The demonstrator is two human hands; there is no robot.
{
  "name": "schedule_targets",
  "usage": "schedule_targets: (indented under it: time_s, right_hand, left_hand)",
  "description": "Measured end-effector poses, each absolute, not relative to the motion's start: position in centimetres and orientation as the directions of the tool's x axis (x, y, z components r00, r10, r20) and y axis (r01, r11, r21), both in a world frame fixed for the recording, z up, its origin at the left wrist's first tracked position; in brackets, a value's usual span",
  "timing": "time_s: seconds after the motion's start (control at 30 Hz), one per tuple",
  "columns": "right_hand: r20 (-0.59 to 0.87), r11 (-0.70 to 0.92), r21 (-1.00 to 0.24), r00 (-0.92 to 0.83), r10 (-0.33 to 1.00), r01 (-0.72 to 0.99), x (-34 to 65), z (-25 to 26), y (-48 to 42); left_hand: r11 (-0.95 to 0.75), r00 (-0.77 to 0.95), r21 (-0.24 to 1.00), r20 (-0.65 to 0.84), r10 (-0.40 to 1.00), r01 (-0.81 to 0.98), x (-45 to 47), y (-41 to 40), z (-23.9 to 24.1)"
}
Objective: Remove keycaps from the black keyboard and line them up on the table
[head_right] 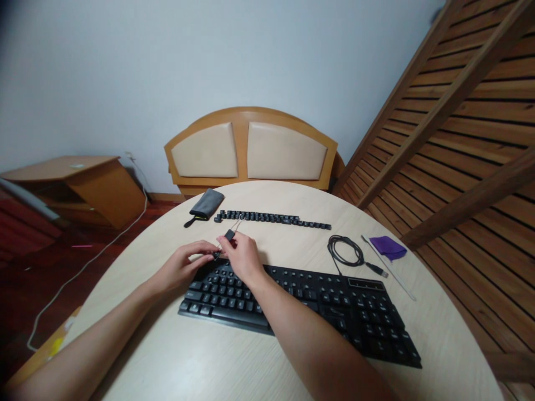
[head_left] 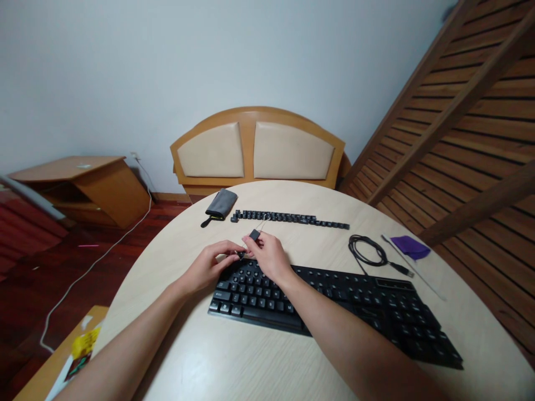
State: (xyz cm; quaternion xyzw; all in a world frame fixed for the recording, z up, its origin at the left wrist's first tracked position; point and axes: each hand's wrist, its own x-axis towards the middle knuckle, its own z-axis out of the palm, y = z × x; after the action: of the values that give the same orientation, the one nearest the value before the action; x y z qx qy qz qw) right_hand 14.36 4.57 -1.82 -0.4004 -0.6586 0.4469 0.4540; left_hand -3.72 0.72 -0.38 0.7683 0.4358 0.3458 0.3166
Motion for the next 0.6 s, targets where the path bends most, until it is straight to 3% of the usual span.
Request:
schedule_targets:
  time_s: [0.27,0.5,0.6]
  right_hand:
    - [0.24,0.28,-0.953,-0.278,0.93,0.113,14.4,-1.8,4.4]
    - [0.223,0.257,-0.962,-0.287,0.932,0.088,14.3,-1.9,4.4]
    - [0.211,0.261,-0.954,-0.285,0.935,0.151,14.4,-1.9,4.4]
  left_hand:
    - [-0.372,0.358,0.805,0.215,0.909,0.461,-4.0,0.9,-0.8]
    - [-0.486,0.437,0.734,0.283,0.854,0.474,-3.9,0.8,0.1]
    - [-0.534,0.47,0.693,0.308,0.827,0.485,-3.9,0.7,0.4]
